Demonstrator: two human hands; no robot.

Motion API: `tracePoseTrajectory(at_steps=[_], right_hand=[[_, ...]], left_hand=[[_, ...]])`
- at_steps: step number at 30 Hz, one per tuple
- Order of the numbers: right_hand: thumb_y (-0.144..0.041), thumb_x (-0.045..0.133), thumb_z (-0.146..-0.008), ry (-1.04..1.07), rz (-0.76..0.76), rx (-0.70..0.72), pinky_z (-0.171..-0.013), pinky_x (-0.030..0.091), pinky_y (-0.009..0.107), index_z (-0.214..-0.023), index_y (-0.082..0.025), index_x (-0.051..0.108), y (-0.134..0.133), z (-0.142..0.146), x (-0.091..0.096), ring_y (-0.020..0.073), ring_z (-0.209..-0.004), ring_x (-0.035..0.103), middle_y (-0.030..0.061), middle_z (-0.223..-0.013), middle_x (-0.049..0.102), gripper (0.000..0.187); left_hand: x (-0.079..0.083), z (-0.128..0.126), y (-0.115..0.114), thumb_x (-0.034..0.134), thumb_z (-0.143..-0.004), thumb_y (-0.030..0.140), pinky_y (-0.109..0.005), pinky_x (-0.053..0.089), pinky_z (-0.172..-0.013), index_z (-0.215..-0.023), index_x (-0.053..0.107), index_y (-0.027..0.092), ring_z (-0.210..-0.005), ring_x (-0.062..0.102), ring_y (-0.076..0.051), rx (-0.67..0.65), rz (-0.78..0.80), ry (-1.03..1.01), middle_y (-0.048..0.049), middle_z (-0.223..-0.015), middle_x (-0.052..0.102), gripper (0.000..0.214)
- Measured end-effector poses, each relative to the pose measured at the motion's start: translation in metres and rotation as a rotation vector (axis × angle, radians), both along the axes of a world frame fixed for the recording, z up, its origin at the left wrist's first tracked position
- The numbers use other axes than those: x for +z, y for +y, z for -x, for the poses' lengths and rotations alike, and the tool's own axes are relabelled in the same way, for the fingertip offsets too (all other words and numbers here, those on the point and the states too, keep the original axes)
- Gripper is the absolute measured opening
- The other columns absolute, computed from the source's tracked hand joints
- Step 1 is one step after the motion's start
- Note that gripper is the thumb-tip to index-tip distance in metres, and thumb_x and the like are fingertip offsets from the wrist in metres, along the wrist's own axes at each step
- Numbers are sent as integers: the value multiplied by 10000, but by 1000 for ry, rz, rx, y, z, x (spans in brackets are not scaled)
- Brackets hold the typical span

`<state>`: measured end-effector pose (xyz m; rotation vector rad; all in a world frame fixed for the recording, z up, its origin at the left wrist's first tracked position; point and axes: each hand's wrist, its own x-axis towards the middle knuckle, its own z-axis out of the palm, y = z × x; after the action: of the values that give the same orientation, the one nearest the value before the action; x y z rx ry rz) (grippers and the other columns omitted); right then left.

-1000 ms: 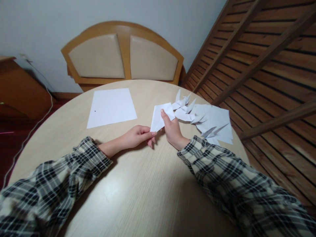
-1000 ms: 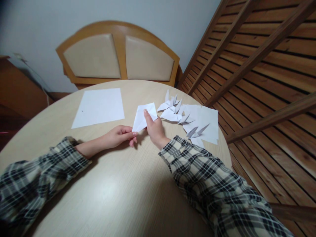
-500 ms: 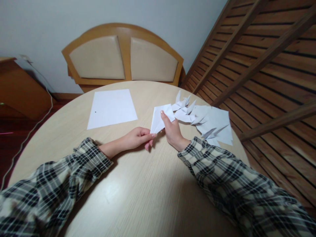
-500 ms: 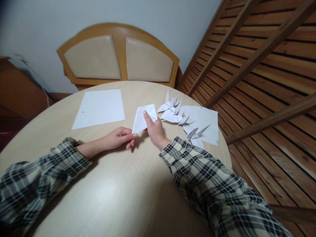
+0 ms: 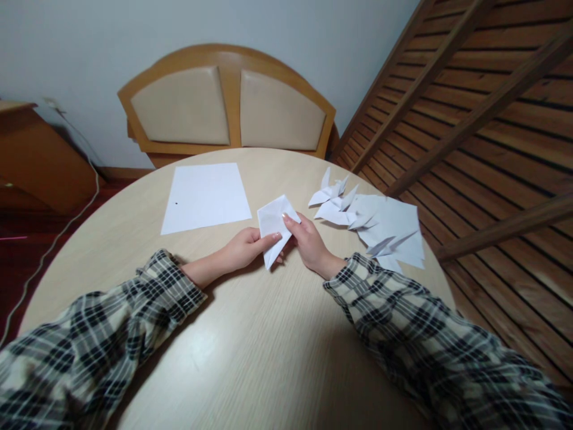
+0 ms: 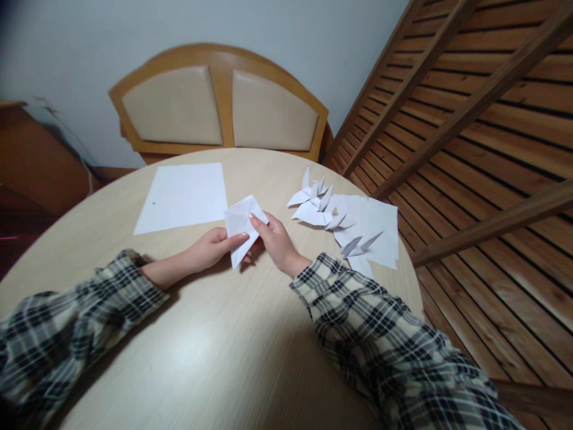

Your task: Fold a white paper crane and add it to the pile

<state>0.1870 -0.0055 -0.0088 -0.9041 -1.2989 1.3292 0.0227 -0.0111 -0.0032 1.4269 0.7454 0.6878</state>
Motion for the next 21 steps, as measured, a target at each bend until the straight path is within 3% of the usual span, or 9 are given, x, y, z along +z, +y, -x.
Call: tracePoseTrajectory(at_steps=[4, 9, 12, 21], right_hand=[[-461, 616, -813, -60, -125, 0, -545, 444, 260, -854, -220, 610, 3, -6, 7, 123, -606, 524, -17, -724, 573, 244], [-408, 614, -822, -155, -201, -33, -586, 479, 285, -872, -223, 632, 3, -8, 9, 151, -685, 559, 0, -783, 601, 193], [-385, 609, -835, -202, -236, -23, -638, 476, 300, -908, -215, 649, 4, -9, 5, 156, -729, 574, 9, -823, 624, 189], [-330, 624, -826, -259, -295, -26, -746, 486, 338, -935, -188, 647, 8, -11, 1, 172, -814, 596, 36, -896, 656, 180]], left_hand=[[3, -1, -1, 600, -842, 458, -296, 518, -704, -840, 686, 68, -689, 651, -159, 54, 48, -57, -136, -805, 725, 399], [7, -2, 1, 609, -827, 398, -258, 466, -678, -843, 674, 91, -669, 583, -131, 209, -99, 33, -71, -794, 700, 315], [5, -3, 3, 606, -818, 394, -247, 443, -653, -883, 653, 108, -694, 561, -131, 298, -96, -11, -53, -838, 686, 297], [-3, -3, 5, 663, -763, 378, -247, 389, -612, -828, 640, 115, -631, 508, -111, 298, 4, -131, -25, -757, 642, 272]])
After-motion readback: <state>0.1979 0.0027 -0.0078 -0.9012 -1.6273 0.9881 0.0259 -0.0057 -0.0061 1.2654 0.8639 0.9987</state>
